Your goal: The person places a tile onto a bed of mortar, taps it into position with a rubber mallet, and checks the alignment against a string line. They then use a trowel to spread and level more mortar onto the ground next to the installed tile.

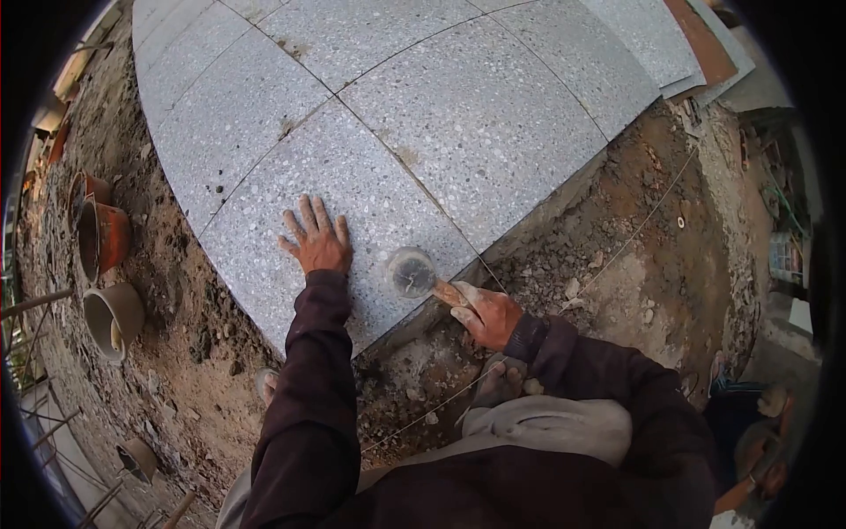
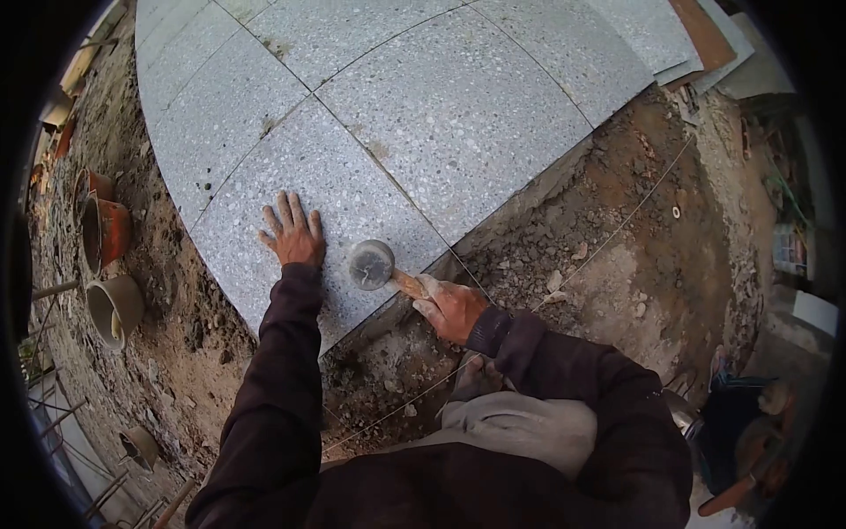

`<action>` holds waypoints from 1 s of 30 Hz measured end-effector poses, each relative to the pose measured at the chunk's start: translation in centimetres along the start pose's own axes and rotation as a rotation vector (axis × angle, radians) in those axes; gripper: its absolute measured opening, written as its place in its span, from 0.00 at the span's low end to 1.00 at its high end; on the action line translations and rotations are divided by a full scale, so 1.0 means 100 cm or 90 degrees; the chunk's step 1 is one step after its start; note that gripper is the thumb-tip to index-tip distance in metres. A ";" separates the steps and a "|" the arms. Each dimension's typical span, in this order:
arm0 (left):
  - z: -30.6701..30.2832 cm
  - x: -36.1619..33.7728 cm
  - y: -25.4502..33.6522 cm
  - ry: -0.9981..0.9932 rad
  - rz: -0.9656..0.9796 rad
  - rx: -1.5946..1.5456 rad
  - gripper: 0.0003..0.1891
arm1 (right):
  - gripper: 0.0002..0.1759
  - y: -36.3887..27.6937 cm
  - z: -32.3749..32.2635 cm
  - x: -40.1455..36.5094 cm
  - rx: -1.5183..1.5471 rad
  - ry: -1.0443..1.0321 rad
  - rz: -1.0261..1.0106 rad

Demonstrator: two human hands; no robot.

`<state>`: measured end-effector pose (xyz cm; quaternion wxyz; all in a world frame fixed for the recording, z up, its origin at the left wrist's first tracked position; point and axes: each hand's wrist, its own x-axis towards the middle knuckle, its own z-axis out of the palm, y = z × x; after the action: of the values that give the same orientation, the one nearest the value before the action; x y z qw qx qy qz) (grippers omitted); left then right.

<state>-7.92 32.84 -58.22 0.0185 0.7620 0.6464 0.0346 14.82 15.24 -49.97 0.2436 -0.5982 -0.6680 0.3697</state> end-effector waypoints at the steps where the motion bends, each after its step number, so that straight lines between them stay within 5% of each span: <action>1: 0.000 0.004 0.003 -0.002 0.030 -0.006 0.27 | 0.23 -0.002 -0.007 -0.009 0.026 0.010 0.023; 5: -0.010 0.031 0.051 0.001 0.307 -0.049 0.24 | 0.22 -0.001 -0.027 -0.041 0.049 0.089 0.063; 14: 0.003 0.051 0.082 -0.035 0.296 -0.058 0.24 | 0.22 0.034 -0.042 -0.060 0.092 0.242 0.231; 24: -0.016 0.010 0.096 -0.290 0.341 -0.438 0.24 | 0.22 0.029 -0.049 -0.047 0.342 0.245 0.336; 28: -0.010 -0.001 0.075 -0.030 0.168 -0.503 0.21 | 0.21 0.027 -0.050 -0.042 0.303 0.230 0.311; 30: -0.017 -0.018 0.039 0.054 0.093 -0.354 0.24 | 0.21 0.029 -0.051 -0.040 0.198 0.185 0.277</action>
<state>-4.56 30.39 -56.28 0.1967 0.7700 0.5559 0.2437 21.16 12.42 -48.71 0.3403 -0.7291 -0.4179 0.4218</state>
